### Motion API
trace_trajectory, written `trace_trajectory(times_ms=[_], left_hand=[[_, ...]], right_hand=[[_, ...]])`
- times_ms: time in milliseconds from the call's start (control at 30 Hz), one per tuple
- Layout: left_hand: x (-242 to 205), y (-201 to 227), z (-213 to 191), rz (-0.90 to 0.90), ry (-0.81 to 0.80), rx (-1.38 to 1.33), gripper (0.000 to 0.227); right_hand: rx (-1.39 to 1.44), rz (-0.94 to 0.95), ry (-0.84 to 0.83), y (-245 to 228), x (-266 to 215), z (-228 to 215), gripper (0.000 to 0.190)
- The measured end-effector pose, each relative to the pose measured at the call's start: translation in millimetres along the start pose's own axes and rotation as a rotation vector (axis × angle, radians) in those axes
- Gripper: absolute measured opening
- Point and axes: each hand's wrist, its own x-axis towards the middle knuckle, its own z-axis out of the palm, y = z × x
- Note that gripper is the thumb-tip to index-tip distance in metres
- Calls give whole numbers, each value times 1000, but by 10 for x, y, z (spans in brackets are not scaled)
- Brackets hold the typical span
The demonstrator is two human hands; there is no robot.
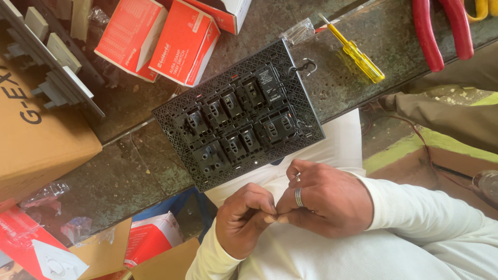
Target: The person wires an electrical switchboard by stripping insulation from wires with pliers and inserting the wires into terminals on the back of the panel, tightening them with a screwdriver.
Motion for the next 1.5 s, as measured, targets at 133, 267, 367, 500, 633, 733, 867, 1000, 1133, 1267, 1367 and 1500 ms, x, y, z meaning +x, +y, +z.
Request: trace_trajectory(times_ms=[133, 267, 367, 500, 633, 733, 867, 1000, 1133, 1267, 1367, 1500], left_hand=[[-34, -25, 1, -70, -22, -32, 11], [-81, -109, 68, -131, 45, -266, 12], [-89, -127, 103, -134, 105, -296, 14], [-80, 4, -7, 55, 103, 172, 20], [20, 146, -38, 307, 100, 510, 29], [96, 248, -56, 443, 39, 690, 37], [166, 329, -89, 526, -15, 779, 41], [202, 352, -97, 542, -45, 783, 41], [226, 353, -80, 530, -22, 783, 38], [235, 390, -61, 529, -13, 789, 36], [227, 414, -55, 527, -10, 811, 36], [212, 413, -56, 522, -12, 790, 36]], right_hand=[[-53, 7, 18, -9, -2, 16, 8], [-87, 4, 27, -29, 2, 13, 8], [-70, 16, 24, -42, 10, -20, 8], [-39, 29, 6, -53, -9, -56, 9], [-46, 5, 19, -47, 2, -53, 8], [-50, 21, 5, -49, 13, -51, 8], [-54, 34, -11, -36, 3, -59, 10], [-47, 21, -10, -30, -3, -55, 10], [-86, 37, 9, -54, -10, -50, 8], [-139, 16, 1, -86, -24, -77, 7], [-169, 19, -2, -101, -22, -55, 5], [-219, -18, 26, -87, -27, -44, 6]])
